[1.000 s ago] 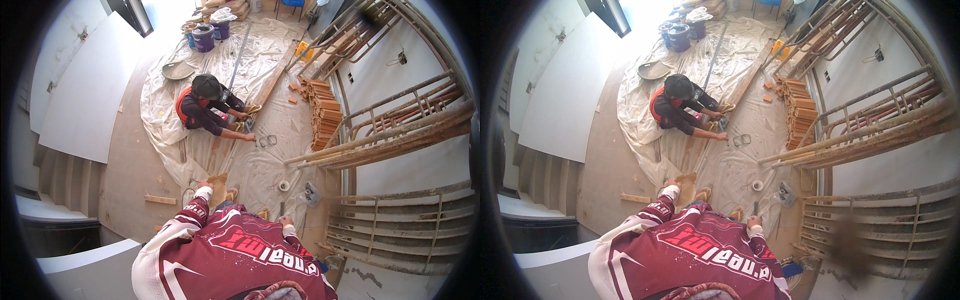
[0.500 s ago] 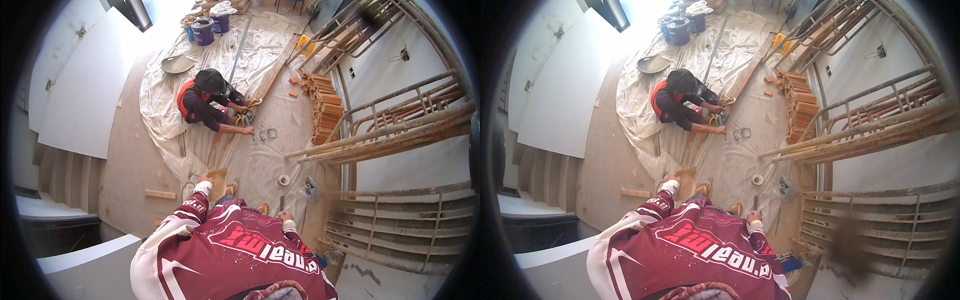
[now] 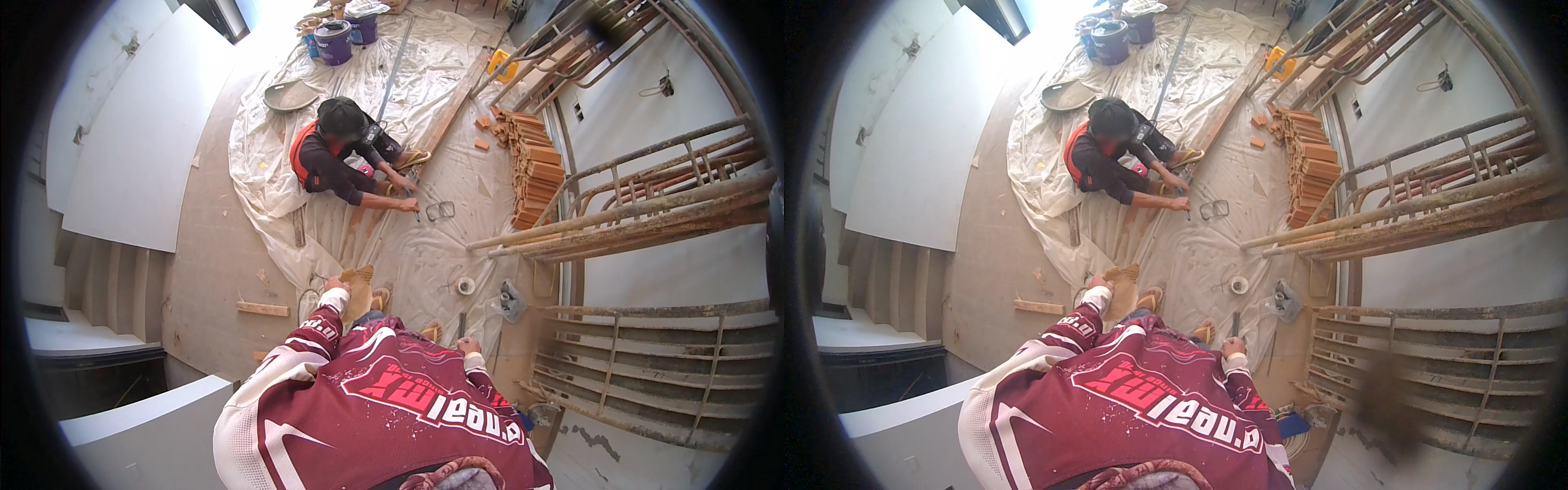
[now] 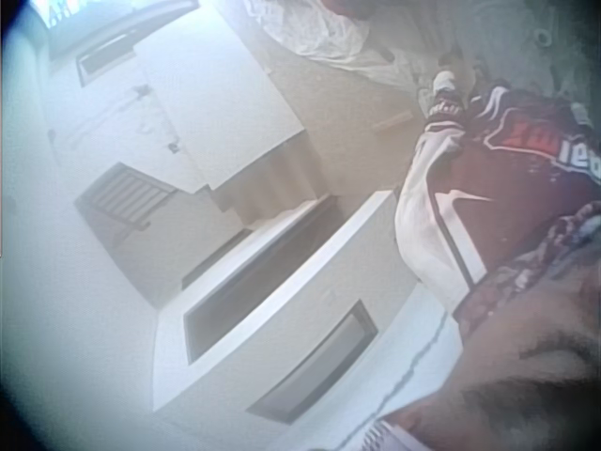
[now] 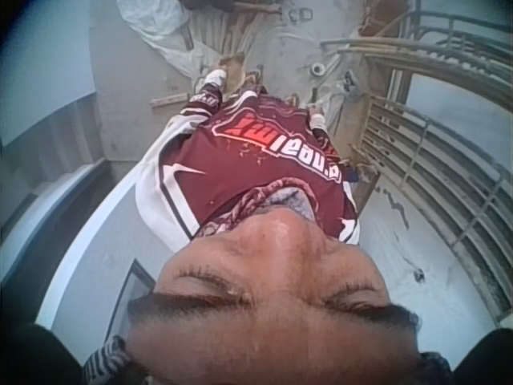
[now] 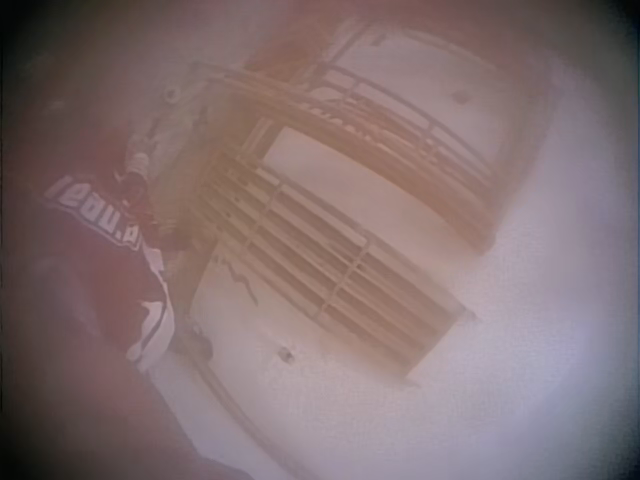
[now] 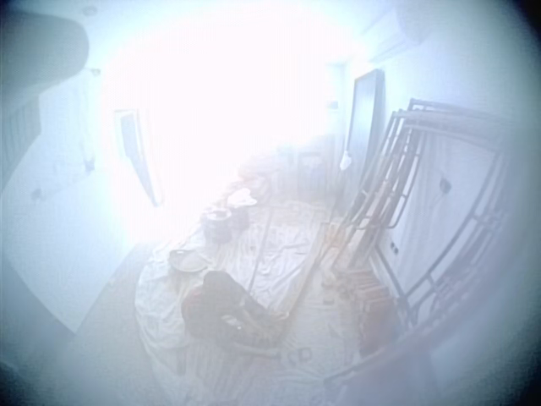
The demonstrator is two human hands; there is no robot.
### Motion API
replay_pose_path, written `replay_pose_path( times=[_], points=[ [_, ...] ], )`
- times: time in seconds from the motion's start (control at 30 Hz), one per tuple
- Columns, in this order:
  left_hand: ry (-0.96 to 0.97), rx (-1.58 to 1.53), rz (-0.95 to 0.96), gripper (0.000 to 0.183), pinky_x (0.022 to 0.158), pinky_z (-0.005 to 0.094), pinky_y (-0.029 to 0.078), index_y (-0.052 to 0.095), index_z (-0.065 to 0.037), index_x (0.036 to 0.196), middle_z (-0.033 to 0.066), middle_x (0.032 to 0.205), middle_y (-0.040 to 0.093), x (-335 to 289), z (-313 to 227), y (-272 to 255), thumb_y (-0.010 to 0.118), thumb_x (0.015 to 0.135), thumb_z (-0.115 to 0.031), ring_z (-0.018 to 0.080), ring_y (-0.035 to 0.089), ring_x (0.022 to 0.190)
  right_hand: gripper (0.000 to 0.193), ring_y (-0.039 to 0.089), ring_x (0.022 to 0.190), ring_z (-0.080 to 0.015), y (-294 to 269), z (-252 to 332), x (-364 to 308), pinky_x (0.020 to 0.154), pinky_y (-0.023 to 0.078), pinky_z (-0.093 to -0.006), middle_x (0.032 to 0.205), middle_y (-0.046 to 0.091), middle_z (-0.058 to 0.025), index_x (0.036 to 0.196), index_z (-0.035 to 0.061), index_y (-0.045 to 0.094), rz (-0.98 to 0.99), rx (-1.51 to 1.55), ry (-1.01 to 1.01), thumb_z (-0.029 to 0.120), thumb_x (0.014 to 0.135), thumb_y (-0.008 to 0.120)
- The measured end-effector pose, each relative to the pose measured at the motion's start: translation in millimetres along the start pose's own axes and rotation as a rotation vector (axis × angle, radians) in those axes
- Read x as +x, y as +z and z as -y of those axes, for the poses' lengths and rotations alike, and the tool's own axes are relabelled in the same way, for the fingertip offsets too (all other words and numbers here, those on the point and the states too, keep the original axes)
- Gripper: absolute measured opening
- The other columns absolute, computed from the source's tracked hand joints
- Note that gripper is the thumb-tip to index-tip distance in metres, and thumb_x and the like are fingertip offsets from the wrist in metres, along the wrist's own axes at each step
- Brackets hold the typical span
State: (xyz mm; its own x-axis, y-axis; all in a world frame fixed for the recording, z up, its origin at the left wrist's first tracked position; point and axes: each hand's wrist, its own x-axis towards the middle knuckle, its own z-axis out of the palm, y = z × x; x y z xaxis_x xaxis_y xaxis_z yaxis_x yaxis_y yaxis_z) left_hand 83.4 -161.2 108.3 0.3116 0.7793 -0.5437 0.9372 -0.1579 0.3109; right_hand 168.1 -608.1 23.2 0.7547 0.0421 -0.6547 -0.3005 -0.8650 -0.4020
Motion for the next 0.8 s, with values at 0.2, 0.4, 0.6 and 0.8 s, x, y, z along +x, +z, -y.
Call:
replay_pose_path(
  times=[0.2,0.4,0.6,0.8],
  points=[
    [0.031,0.046,0.006,0.041,0.093,0.0425,0.049,0.063,-0.005,0.115,0.0197,0.114,0.065,15,7,12,0.068,0.079,-0.024,0.0354,0.061,0.108,0.026,0.066,0.096,-0.0310,0,-5,3,0.087,0.050,-0.0394,0.096,0.071,-0.0143,0.094,0.0084,0.072,0.008,0.031,0.008,0.028,0.078,0.064],
    [0.025,0.057,0.014,0.041,0.093,0.0429,0.049,0.063,-0.005,0.115,0.0196,0.113,0.065,16,8,13,0.069,0.080,-0.024,0.0352,0.061,0.108,0.025,0.066,0.095,-0.0309,-2,2,-3,0.087,0.050,-0.0394,0.096,0.071,-0.0143,0.093,0.0086,0.072,-0.006,0.025,0.018,0.027,0.078,0.064],
    [0.037,0.036,-0.013,0.035,0.089,0.0427,0.050,0.066,-0.006,0.109,0.0189,0.106,0.067,19,11,16,0.068,0.080,-0.026,0.0348,0.064,0.102,0.029,0.068,0.093,-0.0288,-5,8,-7,0.085,0.051,-0.0372,0.093,0.072,-0.0140,0.093,0.0105,0.074,-0.038,0.020,0.004,0.030,0.073,0.066],
    [0.049,0.003,-0.023,0.032,0.088,0.0435,0.052,0.068,-0.008,0.107,0.0184,0.104,0.068,21,15,19,0.067,0.080,-0.025,0.0353,0.064,0.102,0.026,0.067,0.092,-0.0308,-2,6,-7,0.085,0.051,-0.0391,0.093,0.071,-0.0142,0.092,0.0084,0.072,-0.031,0.021,-0.009,0.029,0.077,0.065]
  ],
)
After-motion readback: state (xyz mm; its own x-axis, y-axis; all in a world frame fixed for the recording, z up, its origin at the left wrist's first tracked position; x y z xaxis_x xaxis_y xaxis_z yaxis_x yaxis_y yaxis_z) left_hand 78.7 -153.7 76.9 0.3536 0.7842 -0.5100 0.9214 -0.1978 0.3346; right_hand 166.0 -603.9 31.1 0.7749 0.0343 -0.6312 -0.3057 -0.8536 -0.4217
